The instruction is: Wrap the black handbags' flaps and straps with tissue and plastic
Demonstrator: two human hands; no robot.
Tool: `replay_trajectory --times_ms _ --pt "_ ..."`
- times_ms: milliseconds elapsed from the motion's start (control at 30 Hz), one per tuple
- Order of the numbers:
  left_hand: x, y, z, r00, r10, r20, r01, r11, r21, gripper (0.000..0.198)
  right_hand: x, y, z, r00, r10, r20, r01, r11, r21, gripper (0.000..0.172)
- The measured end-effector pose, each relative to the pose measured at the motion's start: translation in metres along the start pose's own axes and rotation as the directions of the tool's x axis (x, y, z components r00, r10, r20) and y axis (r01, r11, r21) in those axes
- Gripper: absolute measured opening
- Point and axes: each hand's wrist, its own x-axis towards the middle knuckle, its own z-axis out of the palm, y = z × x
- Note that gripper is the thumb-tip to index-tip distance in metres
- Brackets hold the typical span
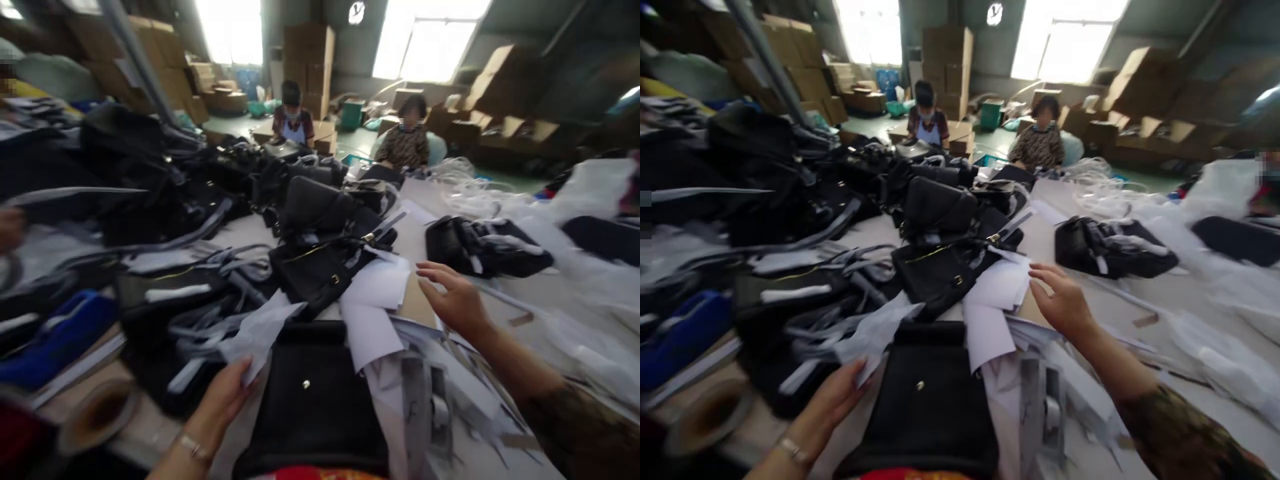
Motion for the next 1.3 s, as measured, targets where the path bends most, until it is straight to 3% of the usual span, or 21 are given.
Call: replay_trajectory --times_ms 67,133,200,267,333,433,500,533,600,667,767,833,900,967,1000,1033,1133,1167,1200,1233,1300 --pt "-0.011 -0.016 -0.034 0.998 -0.035 -0.046 0.032 0.997 -0.07 0.01 -0.032 -0.057 0.006 0.991 -0.098 0.09 0.08 0.978 0.192 0.021" --pt "-0.013 -0.02 -0.047 0.999 -0.025 -0.026 0.021 0.99 -0.14 0.007 -0.062 -0.106 0.018 0.967 -0.146 0.209 0.066 0.935 0.347 0.021" --pt "-0.013 -0.016 -0.047 1.0 -0.007 0.012 0.009 0.981 -0.193 0.009 -0.089 -0.143 0.036 0.932 -0.129 0.338 -0.039 0.892 0.449 0.023" --pt "-0.018 -0.011 -0.044 0.999 -0.001 0.05 0.013 0.973 -0.229 0.01 -0.106 -0.168 0.058 0.884 -0.028 0.466 -0.231 0.842 0.487 0.025" --pt "-0.029 -0.008 -0.043 0.996 -0.005 0.09 0.027 0.968 -0.249 0.009 -0.115 -0.184 0.077 0.785 0.133 0.606 -0.494 0.724 0.481 0.032" --pt "-0.054 -0.011 -0.048 0.987 -0.003 0.163 0.044 0.968 -0.247 0.009 -0.119 -0.198 0.09 0.532 0.271 0.802 -0.835 0.329 0.442 0.044" --pt "-0.072 -0.017 -0.053 0.974 -0.007 0.225 0.057 0.975 -0.214 0.009 -0.122 -0.202 0.094 0.393 0.254 0.883 -0.918 0.051 0.394 0.046" --pt "-0.08 -0.021 -0.056 0.966 -0.017 0.258 0.068 0.98 -0.186 0.009 -0.124 -0.202 0.096 0.345 0.238 0.908 -0.93 -0.044 0.365 0.045" --pt "-0.093 -0.029 -0.06 0.948 -0.05 0.315 0.092 0.988 -0.123 0.01 -0.129 -0.2 0.101 0.297 0.269 0.916 -0.928 -0.143 0.343 0.042" --pt "-0.101 -0.036 -0.063 0.937 -0.081 0.339 0.107 0.992 -0.06 0.012 -0.135 -0.195 0.107 0.316 0.377 0.871 -0.901 -0.168 0.4 0.035" --pt "-0.102 -0.04 -0.062 0.943 -0.096 0.32 0.09 0.995 0.034 0.013 -0.144 -0.184 0.108 0.381 0.534 0.755 -0.834 -0.154 0.53 0.048" --pt "-0.098 -0.038 -0.057 0.951 -0.078 0.299 0.049 0.993 0.104 0.015 -0.148 -0.179 0.1 0.447 0.595 0.668 -0.79 -0.087 0.606 0.063" --pt "-0.095 -0.035 -0.051 0.957 -0.044 0.286 -0.011 0.982 0.19 0.017 -0.155 -0.173 0.087 0.551 0.632 0.545 -0.754 0.096 0.65 0.076" --pt "-0.094 -0.034 -0.046 0.957 -0.016 0.289 -0.075 0.951 0.301 0.019 -0.169 -0.167 0.071 0.629 0.634 0.449 -0.745 0.327 0.582 0.082" --pt "-0.095 -0.035 -0.045 0.955 -0.008 0.297 -0.105 0.927 0.361 0.019 -0.179 -0.164 0.064 0.637 0.632 0.441 -0.759 0.415 0.502 0.082" --pt "-0.096 -0.036 -0.044 0.952 -0.003 0.306 -0.132 0.897 0.421 0.019 -0.191 -0.159 0.058 0.615 0.638 0.464 -0.787 0.466 0.404 0.079" --pt "-0.098 -0.044 -0.048 0.943 0.013 0.334 -0.214 0.792 0.572 0.02 -0.231 -0.144 0.045 0.494 0.644 0.584 -0.847 0.509 0.156 0.065" --pt "-0.098 -0.047 -0.05 0.939 0.025 0.344 -0.245 0.752 0.613 0.021 -0.241 -0.139 0.042 0.477 0.62 0.623 -0.839 0.532 0.114 0.059" --pt "-0.098 -0.049 -0.051 0.933 0.041 0.357 -0.279 0.709 0.648 0.022 -0.249 -0.134 0.038 0.485 0.59 0.646 -0.808 0.585 0.073 0.054" --pt "-0.097 -0.05 -0.052 0.925 0.061 0.374 -0.317 0.664 0.677 0.022 -0.253 -0.13 0.034 0.524 0.56 0.642 -0.746 0.666 0.028 0.05" --pt "-0.095 -0.049 -0.052 0.903 0.111 0.415 -0.4 0.572 0.717 0.021 -0.249 -0.127 0.025 0.667 0.483 0.568 -0.527 0.844 -0.098 0.045"
